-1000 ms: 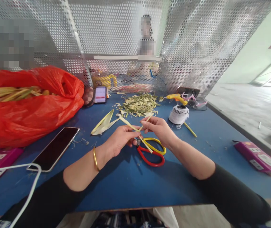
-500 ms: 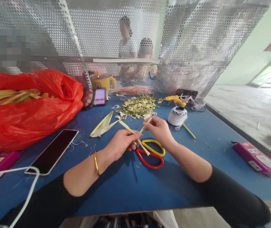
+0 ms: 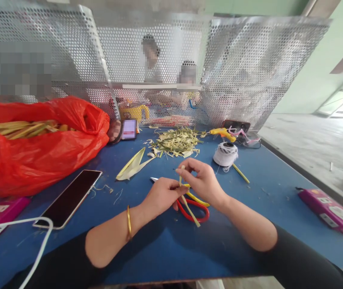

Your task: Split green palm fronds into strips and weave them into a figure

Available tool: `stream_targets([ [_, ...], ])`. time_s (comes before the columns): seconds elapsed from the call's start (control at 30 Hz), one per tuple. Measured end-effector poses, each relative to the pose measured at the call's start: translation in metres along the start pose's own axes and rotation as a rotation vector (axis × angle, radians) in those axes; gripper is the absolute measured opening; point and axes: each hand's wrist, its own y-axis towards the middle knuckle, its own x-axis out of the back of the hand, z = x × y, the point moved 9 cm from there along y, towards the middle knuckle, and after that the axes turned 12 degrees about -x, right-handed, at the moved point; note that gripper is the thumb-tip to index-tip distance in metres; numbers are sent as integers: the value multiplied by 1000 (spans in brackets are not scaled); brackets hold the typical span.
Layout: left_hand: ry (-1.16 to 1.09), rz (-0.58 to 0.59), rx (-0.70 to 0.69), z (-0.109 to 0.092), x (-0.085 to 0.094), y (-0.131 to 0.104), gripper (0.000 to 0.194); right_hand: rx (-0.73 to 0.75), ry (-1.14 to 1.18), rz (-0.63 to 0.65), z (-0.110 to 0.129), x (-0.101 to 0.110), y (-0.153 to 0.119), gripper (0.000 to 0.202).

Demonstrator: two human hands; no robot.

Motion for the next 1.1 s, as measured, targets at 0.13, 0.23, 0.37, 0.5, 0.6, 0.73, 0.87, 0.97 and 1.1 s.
stream_targets([
  [0.13, -18, -98, 21, -4, 12, 0, 37, 29, -6, -86, 3, 11, -2, 12],
  [0.23, -130, -204, 50, 0, 22, 1, 38, 191, -197, -139, 18, 10, -9, 10],
  [0.37, -355, -341, 94, 6, 33, 2, 24, 418, -473, -161, 34, 1, -21, 19],
  [0.5, -579, -294, 138, 5, 26, 4, 8, 468, -634, -258, 39, 3, -24, 26],
  [0.6, -646, -296, 164, 7, 24, 3, 6, 483, -707, -270, 39, -2, -25, 28],
  [0.73, -704, -296, 147, 8, 22, 6, 9, 555, -804, -236, 37, -18, -31, 29],
  [0.87, -812, -260, 102, 4, 18, 9, 16, 568, -855, -265, 34, -22, -33, 27],
  [0.97, -859, -248, 96, 3, 18, 9, 15, 564, -866, -271, 34, -21, -32, 24],
  [1.1, -807, -225, 56, -1, 19, 10, 6, 574, -870, -266, 34, -22, -32, 24],
])
